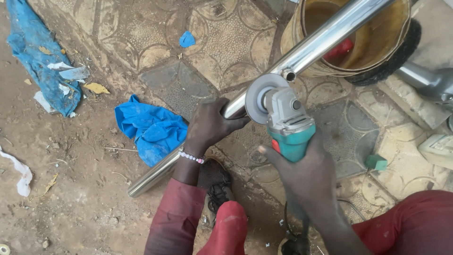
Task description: Grinding and smoothing the joints of a metal pipe using a handheld angle grinder in a workshop environment.
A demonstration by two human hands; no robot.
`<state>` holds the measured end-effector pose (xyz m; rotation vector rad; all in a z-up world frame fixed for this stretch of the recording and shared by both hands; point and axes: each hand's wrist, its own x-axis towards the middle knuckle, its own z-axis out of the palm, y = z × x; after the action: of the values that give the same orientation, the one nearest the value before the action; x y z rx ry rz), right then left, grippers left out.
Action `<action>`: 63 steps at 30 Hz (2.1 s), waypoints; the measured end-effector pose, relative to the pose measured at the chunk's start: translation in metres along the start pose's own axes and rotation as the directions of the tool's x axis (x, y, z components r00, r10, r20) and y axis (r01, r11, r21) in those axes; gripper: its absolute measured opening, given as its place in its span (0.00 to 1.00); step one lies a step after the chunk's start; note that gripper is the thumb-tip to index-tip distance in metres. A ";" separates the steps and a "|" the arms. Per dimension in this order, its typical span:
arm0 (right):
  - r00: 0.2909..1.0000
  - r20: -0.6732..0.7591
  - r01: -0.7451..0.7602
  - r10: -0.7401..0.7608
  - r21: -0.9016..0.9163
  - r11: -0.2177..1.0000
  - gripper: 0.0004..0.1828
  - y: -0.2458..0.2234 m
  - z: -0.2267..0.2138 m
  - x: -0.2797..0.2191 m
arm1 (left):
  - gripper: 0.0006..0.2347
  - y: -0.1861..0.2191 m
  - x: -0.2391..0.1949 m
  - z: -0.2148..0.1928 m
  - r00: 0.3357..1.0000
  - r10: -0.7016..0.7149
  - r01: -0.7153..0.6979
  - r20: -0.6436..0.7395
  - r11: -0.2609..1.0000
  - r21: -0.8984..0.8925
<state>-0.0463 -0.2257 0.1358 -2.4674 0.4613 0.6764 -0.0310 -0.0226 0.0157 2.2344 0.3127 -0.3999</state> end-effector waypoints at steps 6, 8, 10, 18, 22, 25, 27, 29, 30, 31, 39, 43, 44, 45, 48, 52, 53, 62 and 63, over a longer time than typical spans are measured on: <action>0.992 -0.078 0.109 -0.103 0.071 0.992 0.50 -0.005 0.012 0.004 | 0.19 -0.006 -0.004 0.010 0.936 0.281 -0.273 -0.212 0.960 0.067; 0.999 -0.032 0.015 -0.013 0.062 0.998 0.44 -0.007 0.009 0.001 | 0.20 -0.006 -0.004 0.009 0.945 0.261 -0.256 -0.198 0.965 0.051; 0.999 -0.035 0.007 -0.005 0.056 0.998 0.45 -0.001 0.009 0.000 | 0.18 -0.005 -0.003 0.010 0.954 0.235 -0.231 -0.189 0.972 0.042; 0.994 -0.080 0.085 -0.081 0.058 0.995 0.46 0.011 0.012 0.004 | 0.18 -0.006 -0.002 0.010 0.972 0.174 -0.171 -0.161 0.985 0.030; 1.000 -0.021 -0.011 0.012 0.045 0.999 0.45 0.010 0.008 0.004 | 0.18 -0.006 -0.003 0.011 0.964 0.217 -0.213 -0.156 0.976 0.039; 0.999 -0.035 0.006 -0.004 0.058 0.998 0.43 0.012 0.010 0.005 | 0.21 -0.009 -0.003 0.009 0.973 0.187 -0.181 -0.137 0.982 0.059; 0.998 -0.060 0.022 -0.018 0.076 0.997 0.43 0.016 0.010 0.007 | 0.22 -0.007 -0.006 0.006 0.972 0.192 -0.185 -0.133 0.981 0.064; 0.993 -0.094 0.081 -0.077 0.035 0.996 0.47 0.020 0.013 0.009 | 0.21 -0.003 -0.018 -0.005 0.984 -0.165 0.151 0.074 0.974 0.166; 0.993 -0.098 0.074 -0.071 0.035 0.997 0.47 0.021 0.015 0.009 | 0.21 -0.004 -0.020 -0.002 0.984 -0.161 0.146 0.080 0.975 0.167; 0.987 -0.110 0.115 -0.113 0.007 0.993 0.51 0.021 0.017 0.009 | 0.20 -0.005 -0.022 0.001 0.979 -0.197 0.182 0.061 0.964 0.192; 0.997 -0.024 0.067 -0.067 0.011 0.998 0.41 0.024 0.033 0.005 | 0.20 -0.018 -0.028 0.014 0.991 -0.125 0.131 -0.047 0.975 0.180; 0.973 -0.173 0.159 -0.154 0.016 0.987 0.50 0.020 0.032 0.004 | 0.27 -0.023 -0.035 0.028 0.980 -0.139 0.173 -0.143 0.951 0.258; 0.972 -0.161 0.180 -0.169 0.058 0.982 0.48 0.016 0.030 0.002 | 0.32 -0.022 -0.036 0.030 0.977 -0.112 0.159 -0.182 0.949 0.271; 0.971 -0.169 0.182 -0.170 0.058 0.982 0.48 0.018 0.032 0.003 | 0.32 -0.020 -0.034 0.030 0.977 -0.105 0.153 -0.184 0.951 0.269; 0.980 -0.122 0.166 -0.157 0.063 0.984 0.50 0.023 0.039 0.002 | 0.21 -0.020 -0.037 0.031 0.973 -0.135 0.183 -0.188 0.945 0.270; 0.972 -0.156 0.213 -0.178 0.245 0.946 0.38 0.021 0.040 0.002 | 0.21 -0.019 -0.038 0.031 0.968 -0.127 0.187 -0.214 0.940 0.287; 0.968 -0.161 0.230 -0.192 0.267 0.936 0.38 0.021 0.041 0.003 | 0.21 -0.017 -0.037 0.032 0.967 -0.144 0.202 -0.212 0.936 0.289; 0.979 -0.194 0.129 -0.065 0.334 0.934 0.57 0.029 0.050 0.008 | 0.20 -0.007 -0.040 0.030 0.955 -0.084 0.161 -0.283 0.953 0.258; 0.977 -0.203 0.135 -0.069 0.334 0.933 0.57 0.026 0.045 0.008 | 0.20 -0.012 -0.038 0.036 0.955 -0.077 0.153 -0.287 0.955 0.255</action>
<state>-0.0677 -0.2223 0.0877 -2.2076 0.4738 0.2882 -0.0767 -0.0466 -0.0002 2.5579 0.5672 -0.2020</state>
